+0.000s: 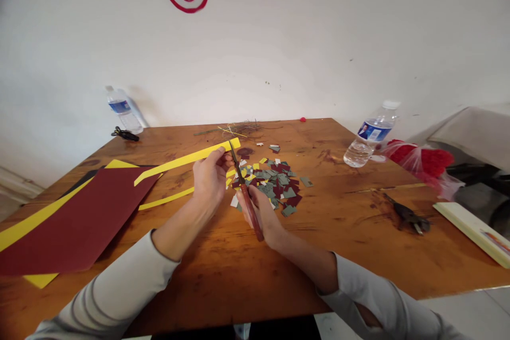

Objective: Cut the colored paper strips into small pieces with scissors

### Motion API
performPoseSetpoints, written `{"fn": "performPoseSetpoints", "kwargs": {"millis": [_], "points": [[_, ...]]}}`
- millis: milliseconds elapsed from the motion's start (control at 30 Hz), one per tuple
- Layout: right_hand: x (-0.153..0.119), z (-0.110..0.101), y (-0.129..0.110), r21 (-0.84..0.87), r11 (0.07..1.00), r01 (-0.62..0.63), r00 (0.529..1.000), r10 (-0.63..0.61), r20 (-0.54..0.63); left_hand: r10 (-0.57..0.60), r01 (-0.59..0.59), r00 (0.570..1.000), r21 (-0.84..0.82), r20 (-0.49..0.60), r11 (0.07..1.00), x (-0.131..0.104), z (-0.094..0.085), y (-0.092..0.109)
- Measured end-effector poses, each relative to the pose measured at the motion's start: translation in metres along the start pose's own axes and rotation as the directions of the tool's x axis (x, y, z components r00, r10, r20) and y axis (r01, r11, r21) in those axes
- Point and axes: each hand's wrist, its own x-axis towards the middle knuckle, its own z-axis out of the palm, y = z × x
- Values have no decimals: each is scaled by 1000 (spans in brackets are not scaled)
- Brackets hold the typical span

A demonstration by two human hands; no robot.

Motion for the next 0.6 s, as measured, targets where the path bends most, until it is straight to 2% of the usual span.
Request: {"fn": "performPoseSetpoints", "kwargs": {"millis": [200,367,600], "points": [[-1,-1,-1,-65,995,69,998,-69,10,29,-29,999,-2,16,1000,2,-2,-3],[-1,-3,4,-39,995,88,996,-87,21,30,-30,999,-4,34,1000,2,-3,-4],[-2,1,1,-37,998,50,998,-51,-44,26,-26,1000,8,17,1000,3,-2,-3]]}}
